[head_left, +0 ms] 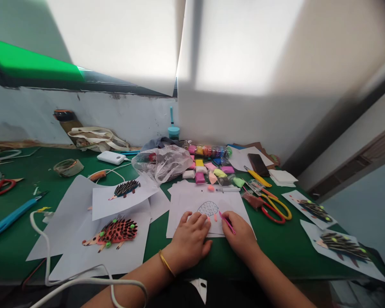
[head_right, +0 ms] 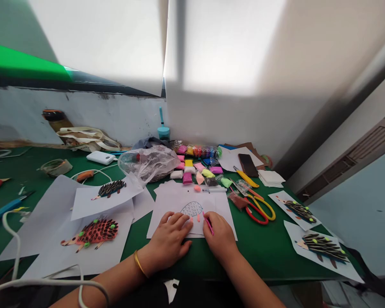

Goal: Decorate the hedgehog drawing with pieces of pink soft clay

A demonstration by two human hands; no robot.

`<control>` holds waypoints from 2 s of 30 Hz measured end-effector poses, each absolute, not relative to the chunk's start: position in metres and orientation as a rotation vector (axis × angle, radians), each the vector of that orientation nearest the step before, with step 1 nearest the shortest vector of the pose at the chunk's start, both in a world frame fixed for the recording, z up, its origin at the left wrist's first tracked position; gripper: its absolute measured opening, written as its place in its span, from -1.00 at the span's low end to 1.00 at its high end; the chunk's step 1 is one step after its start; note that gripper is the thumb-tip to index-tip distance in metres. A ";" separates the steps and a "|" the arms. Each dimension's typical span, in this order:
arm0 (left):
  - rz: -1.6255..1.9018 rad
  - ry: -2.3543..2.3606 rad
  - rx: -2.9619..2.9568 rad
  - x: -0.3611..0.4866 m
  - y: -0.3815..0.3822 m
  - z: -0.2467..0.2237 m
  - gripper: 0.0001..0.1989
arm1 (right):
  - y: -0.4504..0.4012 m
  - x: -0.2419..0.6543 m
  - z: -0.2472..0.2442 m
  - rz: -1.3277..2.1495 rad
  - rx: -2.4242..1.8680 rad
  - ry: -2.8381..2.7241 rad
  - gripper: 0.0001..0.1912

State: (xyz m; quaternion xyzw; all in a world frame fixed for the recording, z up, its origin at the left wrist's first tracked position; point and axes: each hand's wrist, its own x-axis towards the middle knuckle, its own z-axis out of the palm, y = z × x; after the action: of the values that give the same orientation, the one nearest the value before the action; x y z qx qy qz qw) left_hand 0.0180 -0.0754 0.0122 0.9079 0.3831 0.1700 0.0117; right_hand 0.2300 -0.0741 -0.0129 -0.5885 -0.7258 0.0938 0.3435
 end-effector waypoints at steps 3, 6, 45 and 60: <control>0.610 1.267 2.714 0.017 -0.074 0.015 -0.63 | -0.074 0.230 -0.012 0.244 -1.535 -1.888 -0.85; 0.592 1.314 2.674 0.018 -0.066 0.020 -0.85 | -0.074 0.230 -0.013 0.253 -1.544 -1.889 -0.85; 0.328 1.106 2.923 0.033 -0.086 0.003 -0.55 | -0.075 0.217 -0.008 0.347 -1.516 -1.897 -0.86; 0.342 1.185 2.830 0.035 -0.087 0.006 -0.70 | -0.069 0.252 -0.010 0.689 -1.346 -1.956 -0.75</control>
State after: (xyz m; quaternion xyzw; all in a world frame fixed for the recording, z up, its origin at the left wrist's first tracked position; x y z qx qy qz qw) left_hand 0.0349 -0.0869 0.0062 0.9164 0.3836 0.1107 0.0271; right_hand 0.2525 -0.0692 -0.0099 -0.5142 -0.7472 0.2634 0.3285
